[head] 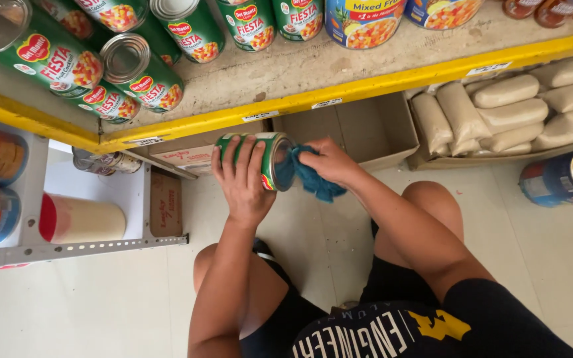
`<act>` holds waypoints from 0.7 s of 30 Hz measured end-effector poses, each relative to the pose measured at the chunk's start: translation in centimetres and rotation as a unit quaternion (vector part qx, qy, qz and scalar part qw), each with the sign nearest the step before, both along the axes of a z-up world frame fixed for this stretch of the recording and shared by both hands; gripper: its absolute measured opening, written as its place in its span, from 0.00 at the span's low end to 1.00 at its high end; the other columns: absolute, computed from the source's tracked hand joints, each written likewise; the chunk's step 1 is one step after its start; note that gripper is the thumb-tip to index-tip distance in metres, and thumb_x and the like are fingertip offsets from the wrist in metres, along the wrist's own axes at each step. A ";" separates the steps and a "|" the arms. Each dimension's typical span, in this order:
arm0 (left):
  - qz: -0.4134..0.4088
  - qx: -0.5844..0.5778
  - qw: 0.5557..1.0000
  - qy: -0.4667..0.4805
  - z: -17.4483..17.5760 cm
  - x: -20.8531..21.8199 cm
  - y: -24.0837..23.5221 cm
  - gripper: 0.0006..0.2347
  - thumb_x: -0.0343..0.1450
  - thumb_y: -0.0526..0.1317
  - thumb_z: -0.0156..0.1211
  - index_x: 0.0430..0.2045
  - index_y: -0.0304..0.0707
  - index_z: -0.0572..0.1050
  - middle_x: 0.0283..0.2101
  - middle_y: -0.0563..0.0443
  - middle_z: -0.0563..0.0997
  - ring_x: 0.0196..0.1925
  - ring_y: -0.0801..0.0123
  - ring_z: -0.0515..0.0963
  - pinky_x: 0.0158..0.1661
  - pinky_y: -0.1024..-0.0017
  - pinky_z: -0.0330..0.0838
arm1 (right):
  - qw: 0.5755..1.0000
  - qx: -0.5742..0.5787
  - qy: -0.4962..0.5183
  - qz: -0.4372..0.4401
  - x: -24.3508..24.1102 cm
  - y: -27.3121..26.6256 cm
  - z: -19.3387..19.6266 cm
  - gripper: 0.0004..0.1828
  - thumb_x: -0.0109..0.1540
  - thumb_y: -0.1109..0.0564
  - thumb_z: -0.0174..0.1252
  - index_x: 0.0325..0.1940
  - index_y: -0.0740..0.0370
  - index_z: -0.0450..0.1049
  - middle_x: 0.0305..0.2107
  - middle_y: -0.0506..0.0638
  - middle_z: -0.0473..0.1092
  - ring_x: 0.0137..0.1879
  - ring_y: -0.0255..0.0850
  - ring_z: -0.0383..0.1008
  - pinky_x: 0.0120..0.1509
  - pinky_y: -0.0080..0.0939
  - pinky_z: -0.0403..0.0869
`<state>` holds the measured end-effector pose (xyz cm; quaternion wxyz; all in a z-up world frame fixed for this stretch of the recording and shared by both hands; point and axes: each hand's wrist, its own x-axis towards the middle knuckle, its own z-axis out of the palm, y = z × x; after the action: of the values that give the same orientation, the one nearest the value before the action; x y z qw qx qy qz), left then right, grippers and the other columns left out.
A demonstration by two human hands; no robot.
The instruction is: Wiping canned goods with a cloth and organizing them on a shelf
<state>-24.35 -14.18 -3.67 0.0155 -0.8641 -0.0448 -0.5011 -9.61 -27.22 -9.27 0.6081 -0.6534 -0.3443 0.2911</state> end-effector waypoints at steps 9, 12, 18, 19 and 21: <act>0.016 -0.027 0.998 -0.052 -0.1 0.1 1.4 0.24 0.64 0.37 0.72 0.55 0.29 0.73 0.55 0.38 0.78 0.58 0.42 0.76 0.64 0.43 0.59 | 0.947 -0.069 0.313 0.008 -2.4 -0.3 -1.8 0.12 0.57 0.52 0.62 0.20 0.54 0.73 0.14 0.45 0.64 0.20 0.35 0.68 0.24 0.34 0.63; 0.040 -0.061 0.994 -0.086 -0.1 0.2 1.6 0.29 0.61 0.39 0.75 0.55 0.27 0.71 0.55 0.36 0.78 0.57 0.42 0.77 0.62 0.44 0.62 | 0.961 0.004 0.271 0.059 -2.9 -1.7 3.7 0.06 0.59 0.57 0.62 0.35 0.60 0.83 0.28 0.50 0.76 0.34 0.38 0.78 0.37 0.36 0.75; 0.038 -0.034 0.996 -0.066 -0.4 0.2 0.7 0.27 0.62 0.37 0.74 0.55 0.27 0.73 0.55 0.36 0.78 0.57 0.40 0.76 0.62 0.42 0.61 | 0.955 0.231 -0.185 -0.001 -1.8 -0.3 3.8 0.20 0.63 0.60 0.65 0.58 0.70 0.74 0.53 0.64 0.69 0.64 0.58 0.68 0.70 0.55 0.63; 0.027 -0.022 0.998 -0.055 -0.5 0.4 0.5 0.22 0.68 0.40 0.67 0.55 0.29 0.73 0.56 0.37 0.78 0.58 0.40 0.76 0.63 0.42 0.61 | 0.948 0.239 -0.208 -0.027 -2.8 0.0 4.1 0.20 0.64 0.58 0.64 0.59 0.69 0.74 0.53 0.62 0.69 0.63 0.57 0.69 0.69 0.56 0.65; 0.014 -0.011 0.999 -0.042 -0.7 0.6 0.1 0.19 0.73 0.42 0.61 0.55 0.30 0.73 0.57 0.37 0.78 0.60 0.41 0.75 0.63 0.42 0.60 | 0.940 0.245 -0.229 -0.056 -4.4 0.2 5.1 0.20 0.65 0.56 0.63 0.60 0.67 0.74 0.52 0.60 0.68 0.63 0.57 0.69 0.68 0.56 0.66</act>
<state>-23.70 -14.11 -4.32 0.0114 -0.8420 -0.0629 -0.5358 -14.05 -27.07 -4.16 0.6695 -0.5513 -0.4978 0.0059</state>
